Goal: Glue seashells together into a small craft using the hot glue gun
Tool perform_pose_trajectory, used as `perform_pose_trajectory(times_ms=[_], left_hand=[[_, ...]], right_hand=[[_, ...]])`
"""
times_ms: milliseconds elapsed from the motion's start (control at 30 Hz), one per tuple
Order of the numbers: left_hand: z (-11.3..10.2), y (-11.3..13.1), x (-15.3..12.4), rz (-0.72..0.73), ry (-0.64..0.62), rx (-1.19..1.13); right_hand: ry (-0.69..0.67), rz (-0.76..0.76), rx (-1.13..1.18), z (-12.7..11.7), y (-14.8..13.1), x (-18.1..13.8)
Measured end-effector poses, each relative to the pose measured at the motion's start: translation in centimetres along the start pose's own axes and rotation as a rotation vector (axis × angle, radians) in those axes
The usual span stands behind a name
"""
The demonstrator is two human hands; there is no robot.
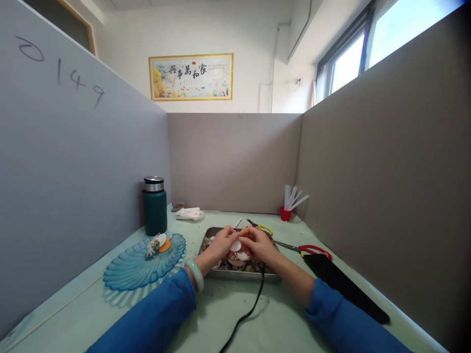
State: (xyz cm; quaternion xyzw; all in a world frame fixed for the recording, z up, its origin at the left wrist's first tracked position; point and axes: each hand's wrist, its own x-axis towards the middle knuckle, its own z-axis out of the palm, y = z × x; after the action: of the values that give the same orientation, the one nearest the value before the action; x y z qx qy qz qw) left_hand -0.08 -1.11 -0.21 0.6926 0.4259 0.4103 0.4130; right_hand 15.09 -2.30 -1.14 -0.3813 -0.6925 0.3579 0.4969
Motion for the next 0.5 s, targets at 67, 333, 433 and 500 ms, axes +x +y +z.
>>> perform_pose_trajectory(times_ms=[67,333,433,500], left_hand=[[-0.02,-0.19,0.12,0.007,-0.008,-0.017],[0.07,-0.56,0.40,0.074,0.014,0.022],[0.24,-0.50,0.36,0.087,0.034,0.024],[0.33,-0.52,0.38,0.091,0.050,0.013]], right_hand=[[-0.006,0.011,0.025,-0.06,0.08,0.07],[0.075,-0.126,-0.276,-0.23,0.60,-0.02],[0.117,-0.196,-0.396,-0.21,0.34,-0.32],[0.129,-0.204,-0.427,-0.18,0.17,-0.44]])
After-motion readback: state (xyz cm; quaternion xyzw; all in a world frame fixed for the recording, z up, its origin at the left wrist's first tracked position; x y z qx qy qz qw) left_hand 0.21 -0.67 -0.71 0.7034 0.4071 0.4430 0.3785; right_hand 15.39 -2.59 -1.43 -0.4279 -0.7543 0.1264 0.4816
